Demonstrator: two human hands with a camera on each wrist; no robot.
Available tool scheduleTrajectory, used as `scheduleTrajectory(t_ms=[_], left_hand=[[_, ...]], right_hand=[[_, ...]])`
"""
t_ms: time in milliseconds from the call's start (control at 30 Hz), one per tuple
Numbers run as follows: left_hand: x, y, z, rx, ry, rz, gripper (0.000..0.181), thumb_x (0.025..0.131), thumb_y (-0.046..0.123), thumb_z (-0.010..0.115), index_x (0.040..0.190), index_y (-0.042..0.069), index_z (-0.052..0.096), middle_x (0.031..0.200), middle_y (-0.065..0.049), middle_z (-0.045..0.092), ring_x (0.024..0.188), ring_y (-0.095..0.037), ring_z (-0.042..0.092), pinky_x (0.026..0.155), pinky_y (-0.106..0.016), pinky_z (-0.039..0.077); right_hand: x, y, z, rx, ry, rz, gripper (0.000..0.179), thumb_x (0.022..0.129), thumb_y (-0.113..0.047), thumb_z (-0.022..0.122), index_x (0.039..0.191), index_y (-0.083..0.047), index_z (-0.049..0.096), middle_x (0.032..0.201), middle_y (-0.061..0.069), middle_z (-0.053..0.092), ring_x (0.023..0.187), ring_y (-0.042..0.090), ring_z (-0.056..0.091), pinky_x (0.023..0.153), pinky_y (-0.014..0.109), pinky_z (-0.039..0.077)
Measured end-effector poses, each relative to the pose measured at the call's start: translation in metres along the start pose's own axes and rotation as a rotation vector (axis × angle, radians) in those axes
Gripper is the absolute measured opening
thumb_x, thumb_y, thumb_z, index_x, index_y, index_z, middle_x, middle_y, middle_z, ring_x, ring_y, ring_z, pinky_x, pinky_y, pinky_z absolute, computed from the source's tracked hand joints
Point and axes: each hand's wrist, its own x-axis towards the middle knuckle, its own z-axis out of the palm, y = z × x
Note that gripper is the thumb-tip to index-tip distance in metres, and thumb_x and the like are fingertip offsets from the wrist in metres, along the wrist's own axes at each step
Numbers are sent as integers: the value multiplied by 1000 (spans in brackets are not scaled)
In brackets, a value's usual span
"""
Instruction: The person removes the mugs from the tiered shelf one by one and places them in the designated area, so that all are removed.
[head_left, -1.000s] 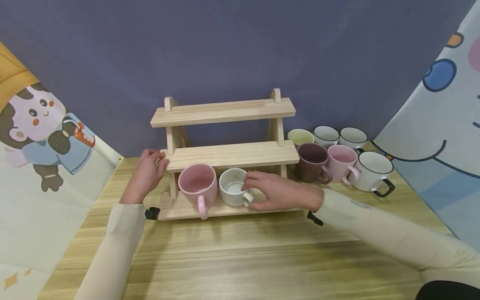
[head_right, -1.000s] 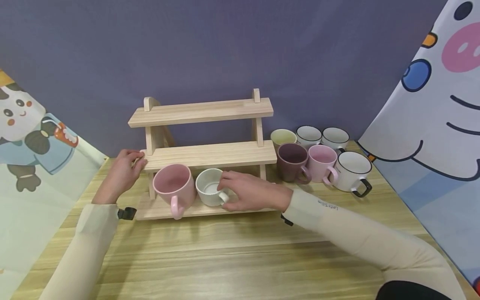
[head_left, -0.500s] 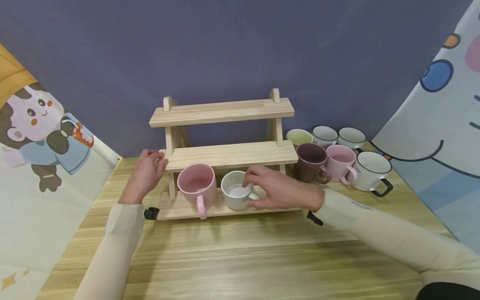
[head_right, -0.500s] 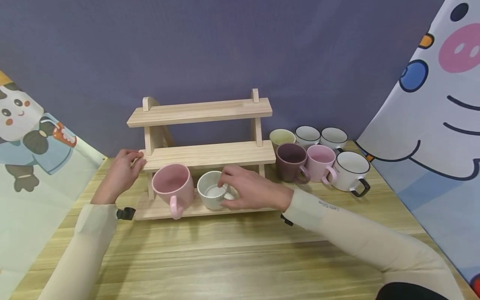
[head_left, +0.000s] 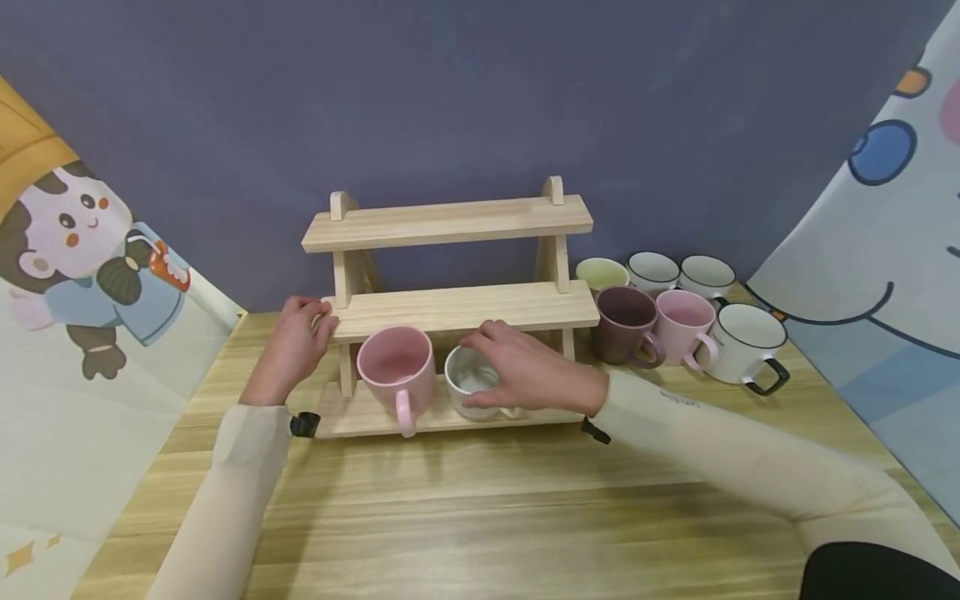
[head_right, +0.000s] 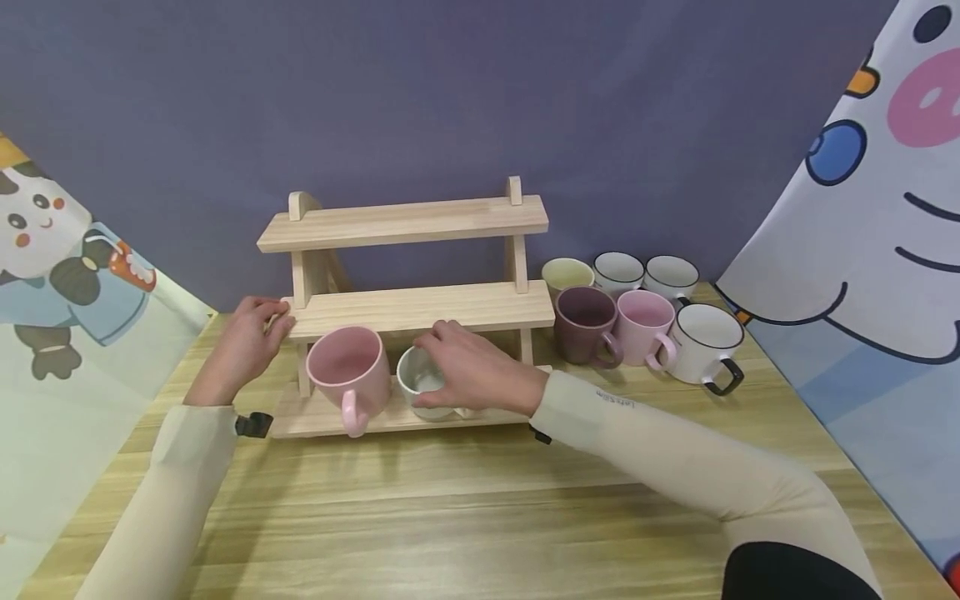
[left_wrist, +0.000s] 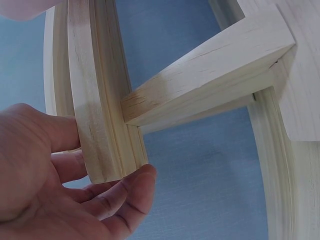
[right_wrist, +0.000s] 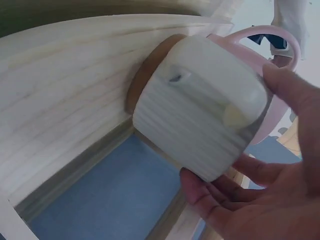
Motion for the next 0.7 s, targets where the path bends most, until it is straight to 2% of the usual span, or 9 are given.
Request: scheduleTrajectory(t_ms=[200, 333, 500, 700], left_hand=[[0, 2, -2, -2, -6, -10, 34, 98, 11, 52, 117, -17, 54, 117, -32, 43, 110, -45, 45, 97, -55, 36], [0, 4, -3, -7, -8, -8, 34, 98, 11, 51, 117, -17, 54, 117, -32, 43, 111, -45, 44, 97, -54, 36], [0, 3, -3, -7, -5, -2, 34, 98, 11, 51, 116, -18, 54, 117, -32, 43, 110, -45, 44, 96, -54, 36], [0, 2, -2, -10, -14, -15, 35, 98, 10, 51, 118, -18, 53, 118, -32, 42, 110, -46, 44, 97, -55, 36]], right_hand=[[-1, 1, -1, -4, 9, -7, 70, 71, -47, 75, 124, -4, 57, 109, 4, 53, 93, 13, 50, 74, 25, 48], [-11, 4, -8, -1, 29, -11, 71, 68, -47, 74, 123, -4, 59, 110, 4, 52, 94, 13, 49, 73, 26, 48], [-32, 12, -23, 11, 64, 4, 71, 65, -45, 77, 121, -5, 61, 109, 3, 52, 92, 13, 49, 71, 28, 47], [-64, 28, -39, -42, 131, 23, 70, 63, -43, 78, 120, -5, 61, 110, 2, 53, 93, 14, 52, 74, 30, 49]])
